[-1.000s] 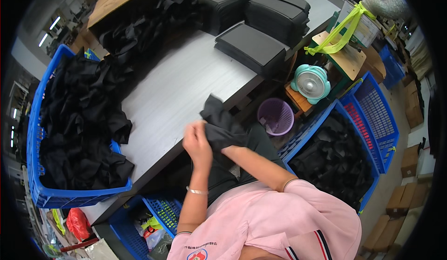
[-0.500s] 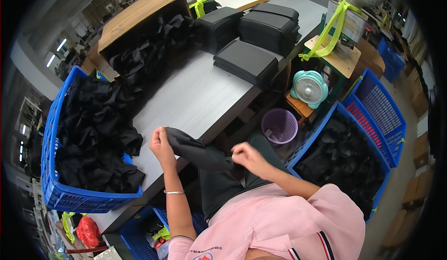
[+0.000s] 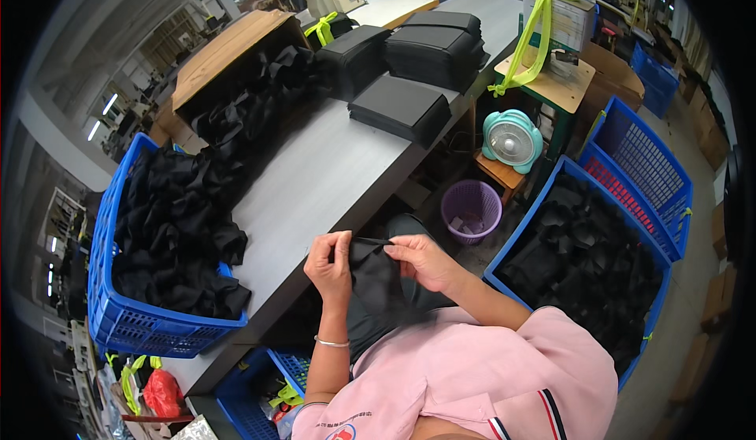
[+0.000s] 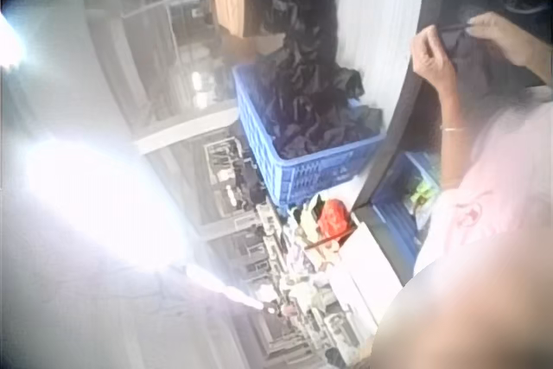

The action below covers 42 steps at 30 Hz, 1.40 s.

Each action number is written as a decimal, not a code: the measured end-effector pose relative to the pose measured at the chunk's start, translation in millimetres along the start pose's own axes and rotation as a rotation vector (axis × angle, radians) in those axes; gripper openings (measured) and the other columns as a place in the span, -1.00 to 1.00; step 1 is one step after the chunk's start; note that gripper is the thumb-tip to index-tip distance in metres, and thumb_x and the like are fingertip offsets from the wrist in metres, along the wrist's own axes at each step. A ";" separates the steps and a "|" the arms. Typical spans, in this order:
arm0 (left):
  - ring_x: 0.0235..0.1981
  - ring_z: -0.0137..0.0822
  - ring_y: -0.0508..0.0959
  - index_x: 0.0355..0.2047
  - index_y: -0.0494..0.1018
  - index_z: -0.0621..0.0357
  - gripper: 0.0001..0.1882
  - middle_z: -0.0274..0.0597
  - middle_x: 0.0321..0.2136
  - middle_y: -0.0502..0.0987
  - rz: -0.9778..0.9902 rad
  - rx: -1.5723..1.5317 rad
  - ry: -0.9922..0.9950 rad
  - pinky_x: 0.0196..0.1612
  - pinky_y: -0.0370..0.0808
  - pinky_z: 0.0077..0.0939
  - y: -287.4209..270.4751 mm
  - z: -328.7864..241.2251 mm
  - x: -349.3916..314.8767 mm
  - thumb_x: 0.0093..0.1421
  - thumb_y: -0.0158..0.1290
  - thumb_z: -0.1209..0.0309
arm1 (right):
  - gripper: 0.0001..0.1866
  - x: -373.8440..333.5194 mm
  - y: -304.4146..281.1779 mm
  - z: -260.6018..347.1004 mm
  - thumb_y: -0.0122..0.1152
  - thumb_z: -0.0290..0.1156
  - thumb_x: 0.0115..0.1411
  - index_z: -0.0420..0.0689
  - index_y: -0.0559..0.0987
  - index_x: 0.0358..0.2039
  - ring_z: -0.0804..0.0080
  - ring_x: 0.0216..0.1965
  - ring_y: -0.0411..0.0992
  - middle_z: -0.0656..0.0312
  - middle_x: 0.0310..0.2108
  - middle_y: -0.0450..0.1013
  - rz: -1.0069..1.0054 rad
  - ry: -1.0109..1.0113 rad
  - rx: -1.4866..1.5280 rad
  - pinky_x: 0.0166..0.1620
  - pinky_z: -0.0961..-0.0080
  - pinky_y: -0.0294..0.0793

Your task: The person is inspecting and folding black fabric components for a product, likely part of a sports or recreation good manufacturing process.

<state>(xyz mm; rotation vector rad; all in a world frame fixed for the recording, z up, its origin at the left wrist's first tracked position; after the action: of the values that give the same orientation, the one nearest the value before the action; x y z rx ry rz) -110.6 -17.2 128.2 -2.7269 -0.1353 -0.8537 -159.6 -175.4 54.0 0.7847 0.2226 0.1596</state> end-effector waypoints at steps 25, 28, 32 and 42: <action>0.31 -0.39 0.23 0.42 0.08 -0.25 -0.34 -0.40 0.35 0.19 0.254 -0.964 -0.926 0.21 0.28 -0.29 114.3 63.8 -11.9 0.39 -0.13 -0.11 | -0.77 30.8 -6.3 -120.3 0.08 -0.36 0.33 -0.18 0.56 -0.09 0.18 -0.23 0.57 0.11 -0.19 0.58 0.329 -0.498 -1.075 -0.16 0.39 0.54; 0.39 -0.38 0.09 0.44 0.03 -0.32 -0.29 -0.57 0.43 0.03 0.099 -0.880 -0.755 0.24 0.19 -0.19 58.6 43.1 0.2 0.37 -0.19 -0.19 | -0.82 36.3 -48.3 -97.7 0.05 -0.48 0.28 -0.23 0.58 -0.19 0.46 -0.41 0.53 0.15 -0.38 0.56 0.020 -0.026 -0.890 -0.38 0.53 0.48; 0.37 -0.32 0.11 0.46 0.01 -0.07 -0.29 -0.22 0.42 0.02 -0.065 -0.985 -0.722 0.16 0.28 -0.54 17.6 37.6 2.1 0.42 -0.08 0.00 | -0.77 19.0 -35.7 -1.6 0.13 -0.31 0.38 -0.23 0.57 -0.26 0.66 -0.43 0.44 0.28 -0.43 0.51 -0.344 -0.497 -0.662 -0.38 0.65 0.44; 0.44 -0.21 0.01 0.46 -0.02 -0.09 -0.28 -0.10 0.46 -0.07 0.183 -0.619 -0.569 0.35 0.11 -0.38 10.9 81.9 -7.0 0.41 -0.11 -0.02 | -0.81 60.4 38.8 14.9 0.27 -0.42 0.24 -0.32 0.61 -0.27 0.46 -0.27 0.42 0.22 -0.31 0.47 0.004 -0.231 -0.832 -0.16 0.55 0.40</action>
<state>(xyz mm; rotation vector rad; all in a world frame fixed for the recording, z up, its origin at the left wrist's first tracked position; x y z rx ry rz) -69.9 -3.7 57.3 -3.4129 0.3159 -0.0346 -99.8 -145.0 83.6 -0.0276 -0.0723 0.1467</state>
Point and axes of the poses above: each hand's wrist, its own x-axis towards the middle knuckle, its own y-axis out of the palm, z = x × y, the point moved 6 cm from there along x, towards the middle knuckle
